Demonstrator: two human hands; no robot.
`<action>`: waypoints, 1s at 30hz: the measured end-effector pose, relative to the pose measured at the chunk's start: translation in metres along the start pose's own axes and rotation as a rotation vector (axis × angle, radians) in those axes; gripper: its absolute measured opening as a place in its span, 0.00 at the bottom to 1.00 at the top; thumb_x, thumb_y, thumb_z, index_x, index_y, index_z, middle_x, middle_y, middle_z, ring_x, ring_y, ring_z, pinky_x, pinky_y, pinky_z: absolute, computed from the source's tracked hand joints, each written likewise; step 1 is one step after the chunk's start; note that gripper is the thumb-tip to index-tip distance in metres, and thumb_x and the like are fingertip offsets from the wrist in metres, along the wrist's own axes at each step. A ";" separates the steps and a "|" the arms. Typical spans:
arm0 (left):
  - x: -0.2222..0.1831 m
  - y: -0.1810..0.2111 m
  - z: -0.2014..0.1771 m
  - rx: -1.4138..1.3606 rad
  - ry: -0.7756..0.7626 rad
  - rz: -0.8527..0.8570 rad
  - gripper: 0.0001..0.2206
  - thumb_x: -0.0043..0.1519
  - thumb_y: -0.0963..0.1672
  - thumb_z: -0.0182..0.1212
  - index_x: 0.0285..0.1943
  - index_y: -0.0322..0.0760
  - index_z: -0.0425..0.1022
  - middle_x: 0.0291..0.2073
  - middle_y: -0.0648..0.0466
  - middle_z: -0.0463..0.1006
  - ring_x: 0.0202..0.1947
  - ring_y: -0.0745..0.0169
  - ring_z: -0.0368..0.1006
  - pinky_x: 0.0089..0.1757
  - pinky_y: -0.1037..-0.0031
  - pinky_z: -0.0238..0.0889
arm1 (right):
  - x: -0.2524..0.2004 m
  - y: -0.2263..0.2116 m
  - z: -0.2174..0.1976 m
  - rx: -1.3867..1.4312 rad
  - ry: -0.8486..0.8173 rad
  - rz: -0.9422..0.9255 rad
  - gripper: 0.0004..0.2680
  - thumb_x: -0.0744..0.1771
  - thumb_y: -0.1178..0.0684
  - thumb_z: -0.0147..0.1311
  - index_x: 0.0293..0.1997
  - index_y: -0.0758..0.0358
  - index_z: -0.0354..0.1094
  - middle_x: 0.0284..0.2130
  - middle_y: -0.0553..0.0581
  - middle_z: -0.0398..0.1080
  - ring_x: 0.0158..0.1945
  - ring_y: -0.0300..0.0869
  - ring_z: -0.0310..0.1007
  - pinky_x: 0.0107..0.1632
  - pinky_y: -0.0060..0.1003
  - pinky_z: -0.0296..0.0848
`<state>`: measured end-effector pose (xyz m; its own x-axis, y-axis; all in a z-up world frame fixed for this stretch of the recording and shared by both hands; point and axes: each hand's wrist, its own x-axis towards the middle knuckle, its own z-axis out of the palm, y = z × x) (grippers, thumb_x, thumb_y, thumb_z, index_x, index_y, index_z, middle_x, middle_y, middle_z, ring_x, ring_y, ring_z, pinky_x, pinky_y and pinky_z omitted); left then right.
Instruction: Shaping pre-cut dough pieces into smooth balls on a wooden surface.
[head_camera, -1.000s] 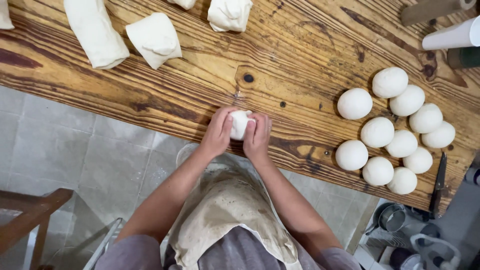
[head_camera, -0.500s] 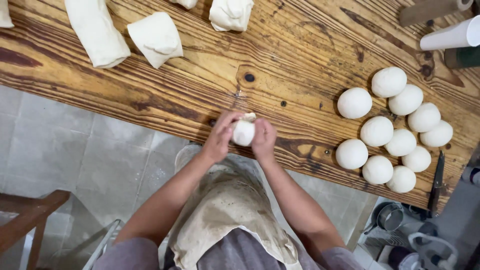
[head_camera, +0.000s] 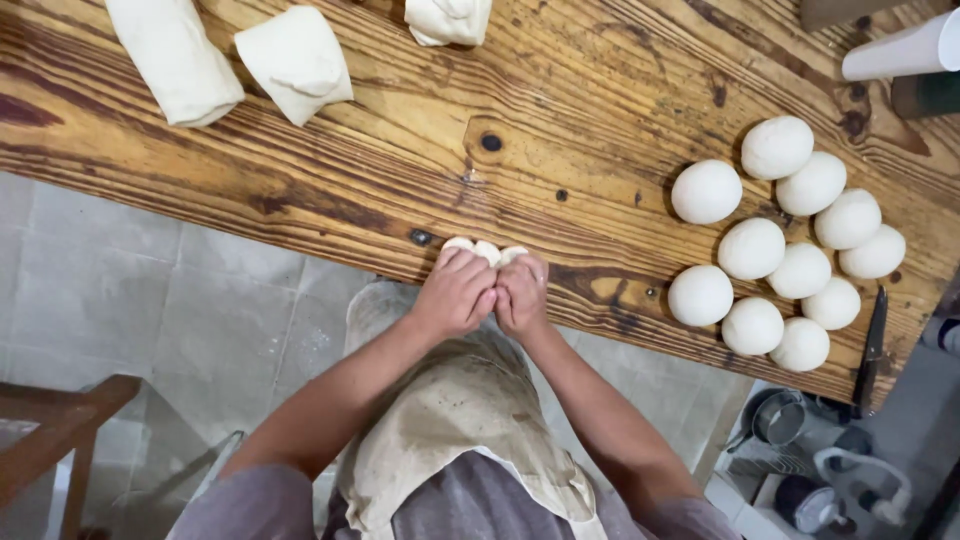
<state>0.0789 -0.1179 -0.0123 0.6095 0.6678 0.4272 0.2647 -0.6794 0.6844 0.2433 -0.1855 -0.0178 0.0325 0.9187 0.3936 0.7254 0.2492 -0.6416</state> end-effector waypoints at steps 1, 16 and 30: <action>-0.008 0.002 0.000 0.049 -0.048 0.046 0.18 0.70 0.53 0.37 0.38 0.46 0.70 0.31 0.55 0.67 0.37 0.53 0.69 0.47 0.59 0.58 | -0.015 0.008 -0.001 -0.084 -0.079 -0.079 0.14 0.70 0.38 0.39 0.31 0.49 0.65 0.32 0.48 0.67 0.44 0.49 0.65 0.53 0.52 0.62; 0.058 -0.003 0.004 -1.063 0.230 -0.646 0.32 0.73 0.58 0.31 0.68 0.29 0.63 0.58 0.34 0.67 0.66 0.35 0.59 0.65 0.50 0.48 | 0.063 0.000 0.004 0.789 0.641 1.245 0.07 0.68 0.48 0.52 0.36 0.56 0.71 0.30 0.45 0.64 0.33 0.34 0.70 0.37 0.28 0.71; 0.112 -0.019 0.021 -0.700 0.243 -0.698 0.20 0.76 0.51 0.32 0.62 0.39 0.66 0.50 0.36 0.72 0.57 0.35 0.69 0.59 0.53 0.56 | 0.097 0.005 -0.012 0.470 0.220 0.552 0.15 0.75 0.50 0.31 0.67 0.63 0.58 0.59 0.62 0.63 0.66 0.49 0.58 0.71 0.48 0.54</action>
<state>0.1579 -0.0365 0.0103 0.2975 0.9437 -0.1447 -0.0410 0.1641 0.9856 0.2582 -0.0985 0.0251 0.4783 0.8779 0.0242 0.1964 -0.0801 -0.9773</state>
